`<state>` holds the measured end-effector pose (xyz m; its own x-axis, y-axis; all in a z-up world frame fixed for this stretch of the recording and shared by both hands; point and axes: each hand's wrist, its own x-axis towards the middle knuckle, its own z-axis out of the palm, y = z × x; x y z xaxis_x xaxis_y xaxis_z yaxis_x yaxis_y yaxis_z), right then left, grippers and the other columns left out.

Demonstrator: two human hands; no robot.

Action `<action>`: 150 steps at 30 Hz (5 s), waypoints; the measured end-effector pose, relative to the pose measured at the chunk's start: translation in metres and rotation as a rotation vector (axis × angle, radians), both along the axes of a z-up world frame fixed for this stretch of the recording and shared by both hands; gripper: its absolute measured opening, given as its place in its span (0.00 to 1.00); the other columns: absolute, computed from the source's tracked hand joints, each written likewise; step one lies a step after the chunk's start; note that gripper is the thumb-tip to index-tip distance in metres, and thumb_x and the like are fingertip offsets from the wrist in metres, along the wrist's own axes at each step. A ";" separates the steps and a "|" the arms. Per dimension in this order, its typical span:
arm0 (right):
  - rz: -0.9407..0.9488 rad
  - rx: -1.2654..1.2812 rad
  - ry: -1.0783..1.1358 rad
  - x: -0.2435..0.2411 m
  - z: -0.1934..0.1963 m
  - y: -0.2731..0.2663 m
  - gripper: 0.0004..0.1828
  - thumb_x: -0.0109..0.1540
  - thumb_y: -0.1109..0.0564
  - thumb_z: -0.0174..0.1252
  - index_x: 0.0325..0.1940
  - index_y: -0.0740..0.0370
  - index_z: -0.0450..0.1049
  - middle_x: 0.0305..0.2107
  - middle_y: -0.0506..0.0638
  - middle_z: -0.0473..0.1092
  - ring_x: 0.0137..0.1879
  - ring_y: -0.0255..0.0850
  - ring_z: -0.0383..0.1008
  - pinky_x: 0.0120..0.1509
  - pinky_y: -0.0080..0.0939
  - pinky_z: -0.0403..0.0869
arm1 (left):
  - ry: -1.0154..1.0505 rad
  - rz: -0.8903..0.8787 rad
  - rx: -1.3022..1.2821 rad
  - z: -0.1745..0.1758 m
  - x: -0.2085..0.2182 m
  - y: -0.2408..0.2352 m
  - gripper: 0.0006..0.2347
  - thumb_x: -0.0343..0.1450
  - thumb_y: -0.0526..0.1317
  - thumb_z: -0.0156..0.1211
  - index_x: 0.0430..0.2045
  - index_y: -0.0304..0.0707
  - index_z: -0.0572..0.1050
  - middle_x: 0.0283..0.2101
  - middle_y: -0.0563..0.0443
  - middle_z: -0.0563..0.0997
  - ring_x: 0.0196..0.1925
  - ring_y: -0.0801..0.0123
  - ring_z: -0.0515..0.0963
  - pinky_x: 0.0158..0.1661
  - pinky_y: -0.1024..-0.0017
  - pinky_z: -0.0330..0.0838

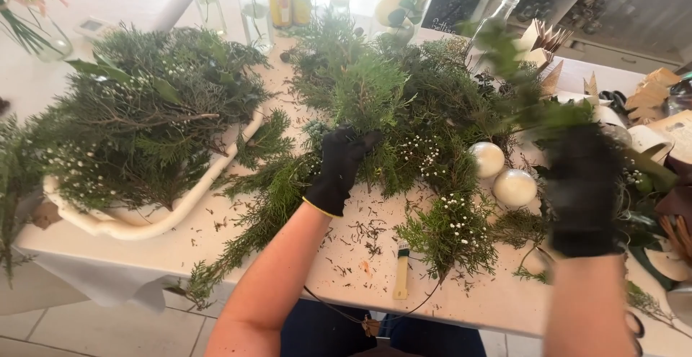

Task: The person assembles a floral wreath by hand, using shears to trim sprigs of evergreen and holly and tucking them into the circular frame alongside small white flowers and ornaments.

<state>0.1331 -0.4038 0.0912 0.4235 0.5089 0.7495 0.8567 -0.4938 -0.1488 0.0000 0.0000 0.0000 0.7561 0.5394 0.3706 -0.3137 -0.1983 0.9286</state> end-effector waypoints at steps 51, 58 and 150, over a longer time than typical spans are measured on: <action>0.259 0.698 0.825 -0.184 0.021 0.202 0.09 0.69 0.61 0.68 0.44 0.61 0.72 0.30 0.50 0.69 0.39 0.41 0.72 0.52 0.41 0.74 | -0.035 0.121 -0.640 -0.151 0.097 0.024 0.16 0.58 0.26 0.81 0.33 0.33 0.77 0.30 0.45 0.79 0.35 0.72 0.74 0.29 0.68 0.66; -0.031 0.373 -0.188 -0.146 -0.035 0.197 0.09 0.64 0.62 0.77 0.41 0.55 0.82 0.29 0.44 0.78 0.32 0.40 0.77 0.40 0.43 0.78 | -0.061 -0.021 -0.749 0.070 -0.038 -0.044 0.12 0.63 0.27 0.79 0.32 0.29 0.78 0.31 0.47 0.74 0.43 0.79 0.70 0.37 0.75 0.76; 0.065 0.939 1.157 -0.147 -0.058 0.252 0.13 0.65 0.58 0.73 0.43 0.51 0.72 0.34 0.44 0.70 0.48 0.36 0.76 0.55 0.45 0.71 | -0.117 -0.324 -0.219 0.001 -0.008 -0.008 0.09 0.73 0.37 0.76 0.31 0.25 0.84 0.33 0.39 0.86 0.43 0.68 0.81 0.47 0.65 0.76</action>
<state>-0.0144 -0.1514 0.0333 0.9933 0.0840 0.0787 0.0607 0.1987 -0.9782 -0.0083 -0.0076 0.0010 0.8594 0.3564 0.3666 -0.4333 0.1269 0.8923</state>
